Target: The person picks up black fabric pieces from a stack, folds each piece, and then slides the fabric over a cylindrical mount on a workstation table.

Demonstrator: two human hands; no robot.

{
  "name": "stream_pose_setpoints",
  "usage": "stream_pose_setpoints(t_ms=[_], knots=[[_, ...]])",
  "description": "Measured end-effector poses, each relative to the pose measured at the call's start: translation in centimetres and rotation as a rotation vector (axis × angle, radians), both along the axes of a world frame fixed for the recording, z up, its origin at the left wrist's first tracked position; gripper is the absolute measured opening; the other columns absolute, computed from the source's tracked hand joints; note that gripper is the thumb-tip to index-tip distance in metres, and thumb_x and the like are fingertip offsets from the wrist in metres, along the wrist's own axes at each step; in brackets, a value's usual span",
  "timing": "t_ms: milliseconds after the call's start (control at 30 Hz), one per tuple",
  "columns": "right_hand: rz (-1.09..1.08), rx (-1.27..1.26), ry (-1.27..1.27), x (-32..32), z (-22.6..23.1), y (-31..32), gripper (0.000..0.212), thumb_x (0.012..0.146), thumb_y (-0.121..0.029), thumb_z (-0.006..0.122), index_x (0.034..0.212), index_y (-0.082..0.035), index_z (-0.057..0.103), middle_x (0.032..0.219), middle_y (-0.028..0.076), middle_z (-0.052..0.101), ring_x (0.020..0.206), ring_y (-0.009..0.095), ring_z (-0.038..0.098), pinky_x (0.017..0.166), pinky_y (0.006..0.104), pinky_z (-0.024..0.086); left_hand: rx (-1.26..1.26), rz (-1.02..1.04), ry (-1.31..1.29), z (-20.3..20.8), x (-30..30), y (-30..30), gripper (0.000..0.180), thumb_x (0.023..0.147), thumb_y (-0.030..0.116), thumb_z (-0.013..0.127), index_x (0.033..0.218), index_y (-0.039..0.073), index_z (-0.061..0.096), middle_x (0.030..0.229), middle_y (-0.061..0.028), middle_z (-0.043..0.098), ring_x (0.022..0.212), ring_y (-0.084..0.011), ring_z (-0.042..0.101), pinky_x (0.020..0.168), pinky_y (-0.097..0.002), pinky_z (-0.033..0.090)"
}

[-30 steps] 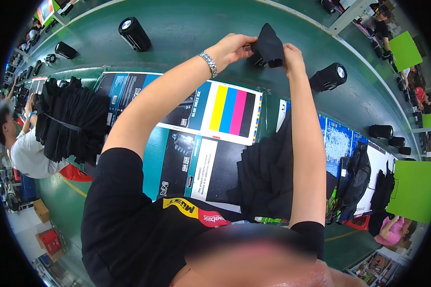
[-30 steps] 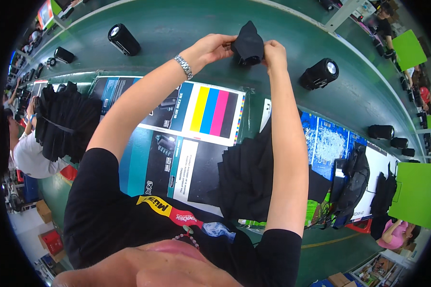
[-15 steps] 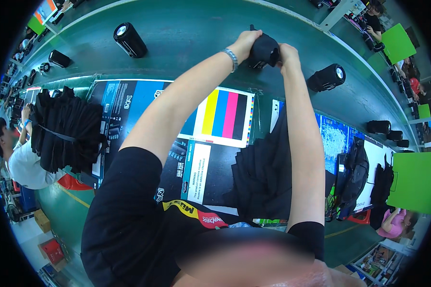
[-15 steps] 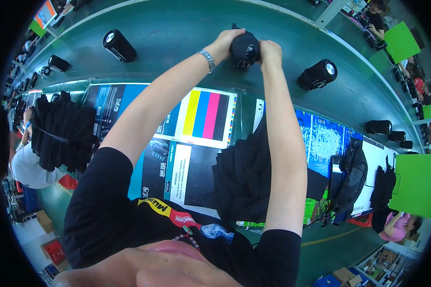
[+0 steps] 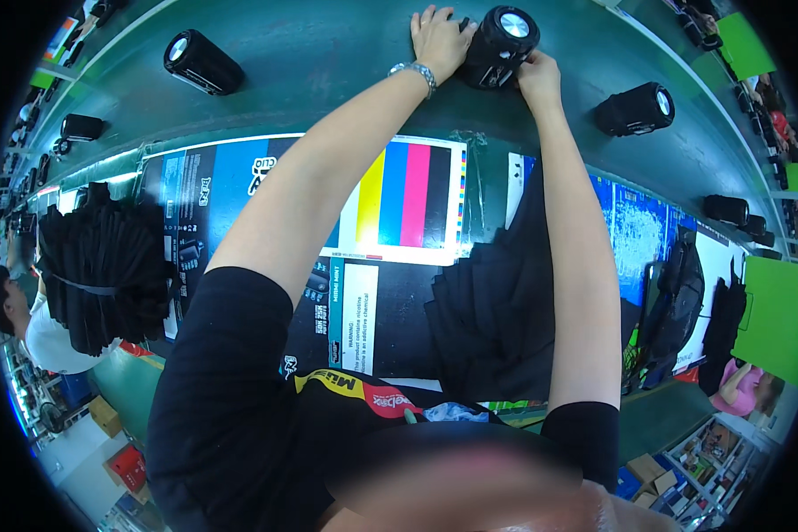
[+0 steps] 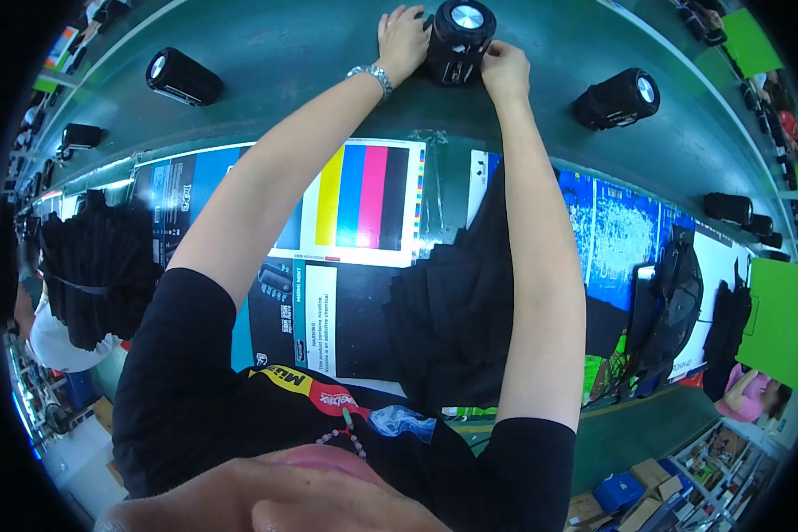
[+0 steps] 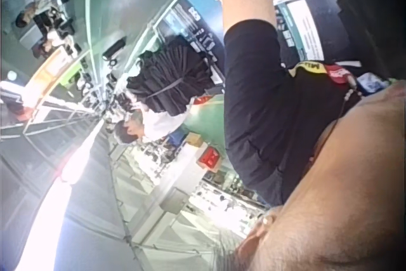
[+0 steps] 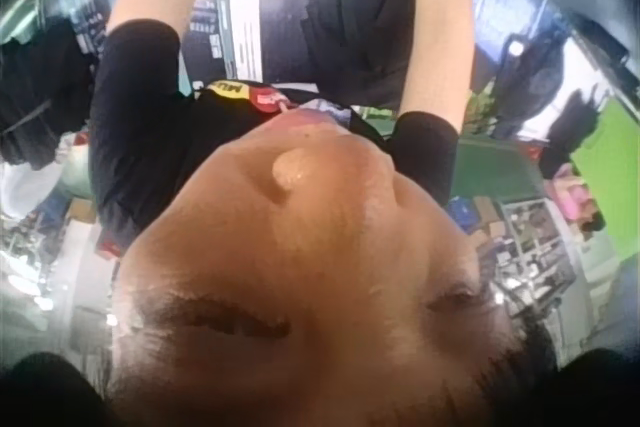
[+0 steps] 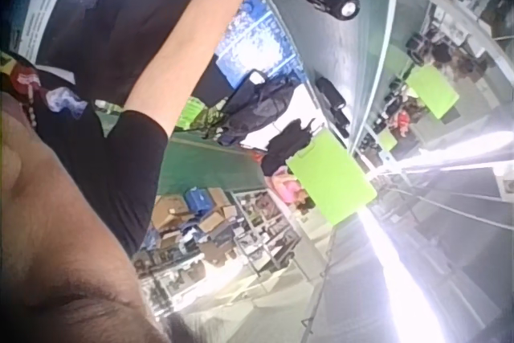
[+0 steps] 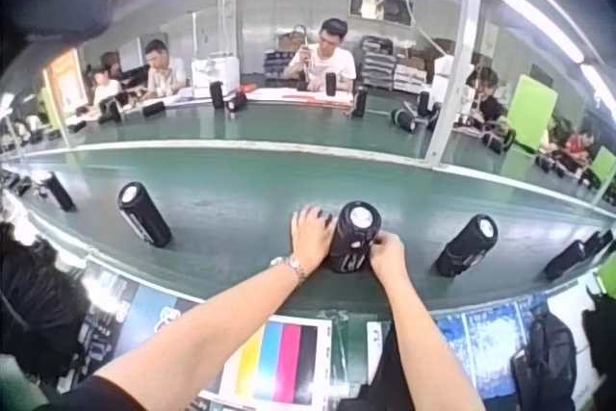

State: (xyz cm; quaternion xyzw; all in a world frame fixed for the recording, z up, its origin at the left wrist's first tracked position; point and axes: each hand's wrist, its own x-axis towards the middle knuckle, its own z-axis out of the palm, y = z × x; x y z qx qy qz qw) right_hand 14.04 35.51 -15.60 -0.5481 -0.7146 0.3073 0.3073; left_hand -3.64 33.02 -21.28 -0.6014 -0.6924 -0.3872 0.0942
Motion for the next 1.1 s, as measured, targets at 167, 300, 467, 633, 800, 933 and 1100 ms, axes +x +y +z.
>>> stream_pose_setpoints(t_ms=[167,300,467,633,800,933,1100], knots=[[-0.054,-0.001,0.002,0.1,0.8,0.1,0.018,0.080,-0.018,0.057,0.087,-0.007,0.069,0.083,0.017,0.068,0.083,0.033,0.066,0.075,0.0396,0.049,0.201,-0.006,-0.600,4.0,0.9,-0.2,0.029,0.091,0.032,0.058,0.096,0.006,0.068,0.102,-0.0090,0.066,0.097,-0.0199,0.057,0.086,-0.0368,0.040],[-0.087,0.048,-0.078,0.3,1.7,-1.3,0.019,0.083,-0.020,0.058,0.090,-0.005,0.067,0.087,0.019,0.067,0.086,0.035,0.065,0.076,0.0408,0.049,0.255,-0.384,-1.562,10.1,4.3,-4.8,0.041,0.093,0.037,0.053,0.091,-0.001,0.067,0.089,-0.0114,0.068,0.082,-0.0207,0.062,0.078,-0.0351,0.047],[0.042,-0.238,0.443,-3.2,4.8,-8.6,0.038,0.094,-0.034,0.055,0.106,0.001,0.062,0.092,0.014,0.066,0.093,0.024,0.062,0.076,0.0387,0.049,0.267,-0.709,-2.148,12.2,1.2,-8.3,0.053,0.096,0.044,0.031,0.096,0.000,0.060,0.085,-0.0168,0.066,0.086,-0.0324,0.062,0.085,-0.0415,0.049],[0.262,-0.350,1.004,-4.1,9.5,-12.9,0.042,0.086,-0.031,0.069,0.110,0.001,0.059,0.097,0.009,0.062,0.097,0.016,0.058,0.075,0.0296,0.049,0.474,-0.796,-2.394,14.4,-0.3,-10.7,0.049,0.096,0.032,0.025,0.112,-0.003,0.055,0.108,-0.0226,0.061,0.106,-0.0364,0.056,0.100,-0.0478,0.041],[0.179,0.271,0.545,-3.1,13.5,-11.6,0.057,0.068,-0.030,0.084,0.107,0.002,0.057,0.109,0.014,0.057,0.098,0.021,0.058,0.075,0.0352,0.050,0.124,-0.257,-1.760,12.9,-4.6,-13.4,0.050,0.101,0.040,0.031,0.126,0.002,0.052,0.120,-0.0122,0.061,0.116,-0.0205,0.054,0.101,-0.0333,0.036],[0.203,0.618,0.054,-2.3,10.0,-10.9,0.063,0.061,-0.032,0.085,0.111,-0.005,0.058,0.103,0.017,0.054,0.094,0.034,0.057,0.082,0.0405,0.047,0.069,-0.358,-1.339,15.8,-3.5,-14.2,0.044,0.099,0.038,0.043,0.122,0.003,0.057,0.118,-0.0074,0.063,0.104,-0.0127,0.057,0.089,-0.0280,0.041],[0.159,0.493,-0.052,-2.4,9.4,-11.0,0.064,0.068,-0.040,0.081,0.116,-0.006,0.057,0.107,0.017,0.055,0.107,0.034,0.052,0.089,0.0390,0.045,-0.034,-0.489,-0.701,16.8,-2.1,-10.5,0.035,0.092,0.030,0.058,0.116,0.006,0.065,0.108,-0.0056,0.066,0.078,-0.0086,0.054,0.068,-0.0232,0.044]])
